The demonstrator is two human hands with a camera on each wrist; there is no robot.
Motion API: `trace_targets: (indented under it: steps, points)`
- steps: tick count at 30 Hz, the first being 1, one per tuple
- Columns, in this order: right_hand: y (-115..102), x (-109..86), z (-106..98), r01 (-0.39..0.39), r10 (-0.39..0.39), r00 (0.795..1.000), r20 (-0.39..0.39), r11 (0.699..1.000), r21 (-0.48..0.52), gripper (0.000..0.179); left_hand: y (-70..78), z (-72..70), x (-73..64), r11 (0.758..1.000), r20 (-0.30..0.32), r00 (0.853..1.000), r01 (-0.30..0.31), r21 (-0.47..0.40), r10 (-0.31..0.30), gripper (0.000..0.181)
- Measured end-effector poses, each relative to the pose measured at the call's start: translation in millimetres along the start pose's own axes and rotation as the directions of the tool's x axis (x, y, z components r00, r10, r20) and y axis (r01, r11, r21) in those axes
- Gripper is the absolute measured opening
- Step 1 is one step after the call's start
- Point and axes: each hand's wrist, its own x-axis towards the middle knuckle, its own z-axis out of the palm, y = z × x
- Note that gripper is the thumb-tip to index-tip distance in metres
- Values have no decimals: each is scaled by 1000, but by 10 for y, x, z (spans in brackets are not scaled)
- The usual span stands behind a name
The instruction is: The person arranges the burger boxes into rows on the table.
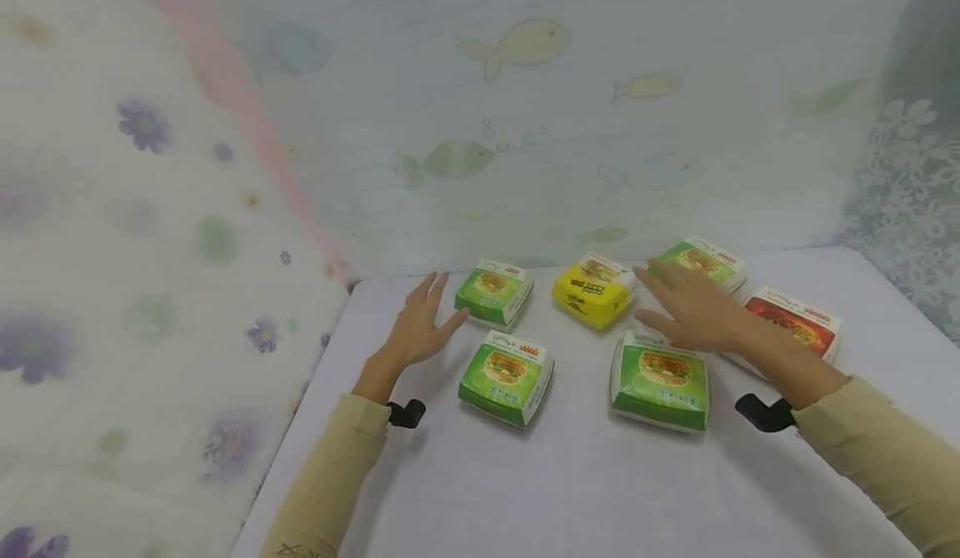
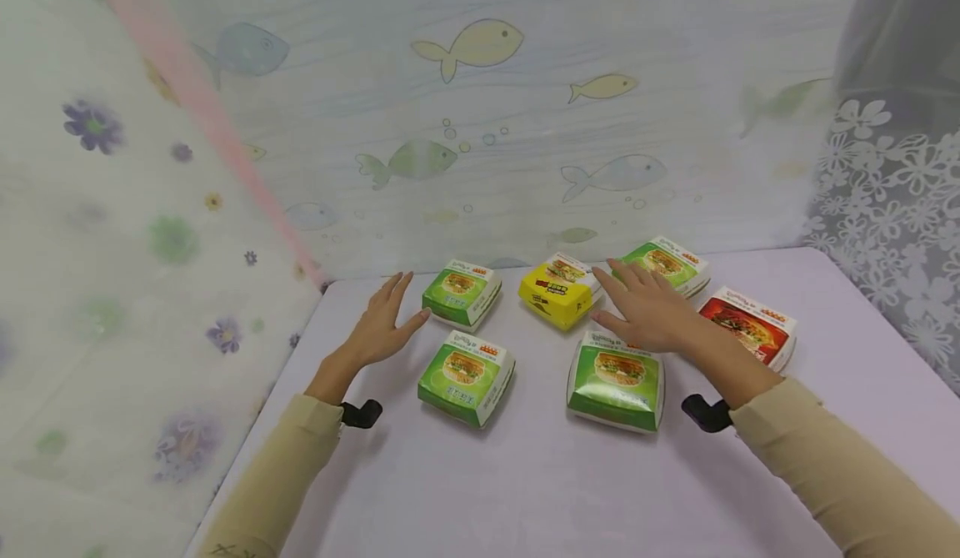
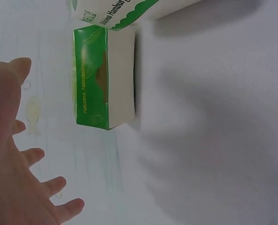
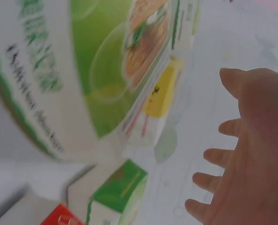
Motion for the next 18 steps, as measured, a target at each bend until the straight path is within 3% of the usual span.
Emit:
trace_targets:
  steps: [7,13,18]
  points:
    - [-256,198,-18,18,-23,999,48,994,108,76,-3,47,58,991,27,999,43,-124,-40,86]
    - [-407,451,45,37,-57,994,94,978,203,75,-4,86,133,964,45,998,49,-260,-39,87]
    - [-543,733,75,39,-77,989,128,960,279,72,-17,100,208,939,67,994,100,-328,-83,86]
